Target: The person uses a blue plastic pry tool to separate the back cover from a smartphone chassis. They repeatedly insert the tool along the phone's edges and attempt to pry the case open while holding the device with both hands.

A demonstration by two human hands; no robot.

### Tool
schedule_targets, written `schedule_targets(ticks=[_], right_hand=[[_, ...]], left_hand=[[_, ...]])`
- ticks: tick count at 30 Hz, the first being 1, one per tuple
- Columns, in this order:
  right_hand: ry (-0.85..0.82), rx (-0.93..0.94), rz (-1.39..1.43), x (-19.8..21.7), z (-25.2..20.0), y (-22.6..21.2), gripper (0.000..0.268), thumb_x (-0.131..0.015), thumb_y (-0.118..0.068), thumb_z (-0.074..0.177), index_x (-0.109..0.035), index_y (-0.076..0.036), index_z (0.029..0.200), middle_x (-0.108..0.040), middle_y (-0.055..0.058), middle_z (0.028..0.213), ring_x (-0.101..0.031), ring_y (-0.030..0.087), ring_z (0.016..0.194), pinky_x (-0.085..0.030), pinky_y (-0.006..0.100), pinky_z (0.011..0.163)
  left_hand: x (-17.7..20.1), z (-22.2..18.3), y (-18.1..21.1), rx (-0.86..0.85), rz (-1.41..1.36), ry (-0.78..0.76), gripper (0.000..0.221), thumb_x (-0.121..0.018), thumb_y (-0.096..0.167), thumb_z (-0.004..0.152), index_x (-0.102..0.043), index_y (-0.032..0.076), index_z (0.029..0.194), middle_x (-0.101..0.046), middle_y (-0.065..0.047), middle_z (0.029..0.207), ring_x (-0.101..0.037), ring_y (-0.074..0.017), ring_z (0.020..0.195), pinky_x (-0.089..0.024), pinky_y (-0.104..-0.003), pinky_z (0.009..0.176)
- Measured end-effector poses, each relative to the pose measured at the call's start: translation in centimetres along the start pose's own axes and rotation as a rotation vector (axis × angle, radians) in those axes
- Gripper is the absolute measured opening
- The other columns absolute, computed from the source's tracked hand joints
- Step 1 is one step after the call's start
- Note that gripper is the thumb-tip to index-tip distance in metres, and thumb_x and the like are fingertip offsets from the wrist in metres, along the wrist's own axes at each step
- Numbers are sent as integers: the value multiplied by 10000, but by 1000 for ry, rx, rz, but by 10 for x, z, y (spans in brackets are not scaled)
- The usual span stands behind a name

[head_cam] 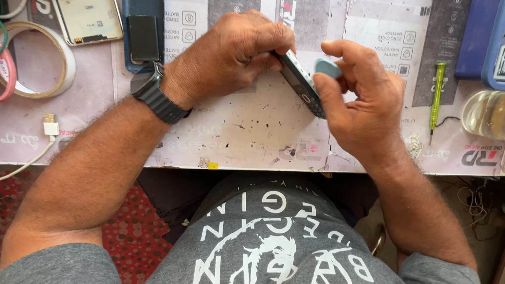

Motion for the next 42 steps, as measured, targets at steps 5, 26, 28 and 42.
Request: schedule_targets(ticks=[5, 26, 28, 42], right_hand=[[-36, 114, -127, -7, 11, -10, 199, -709, 20, 1066, -638, -5, 1250, -750, 132, 1043, -774, 166, 904, -666, 268, 782], [109, -29, -46, -15, 23, 4, 146, -755, 4, 1029, -683, 17, 1156, -752, 102, 968, -762, 136, 884, -663, 249, 757], [109, -11, -30, -16, 22, 3, 142, -753, 4, 1044, -689, 13, 1171, -754, 105, 994, -761, 137, 905, -666, 254, 777], [123, -1, -26, -17, 21, 6, 130, -764, 2, 1042, -691, 16, 1149, -755, 109, 989, -774, 152, 925, -676, 261, 789]], left_hand=[[4, 3, 1, 11, -48, 12, 275, -792, -32, 896, -680, 95, 1112, -734, -44, 963, -736, -204, 940, -645, -318, 818], [5, 5, -5, 39, -209, 24, 269, -730, -101, 918, -708, 58, 1135, -738, -85, 1106, -750, -206, 1034, -673, -281, 888], [6, 5, -3, 21, -195, 30, 278, -734, -104, 912, -706, 52, 1140, -736, -89, 1119, -745, -216, 1046, -668, -288, 898], [6, 4, -7, 37, -200, 39, 236, -737, -117, 904, -704, 42, 1075, -737, -89, 1143, -758, -214, 1026, -678, -289, 879]])
Point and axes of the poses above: each hand's wrist, its own z-axis towards the middle knuckle, its own x-axis out of the back of the hand, y = z × x, the point moved 10 cm from there along z, towards the middle knuckle
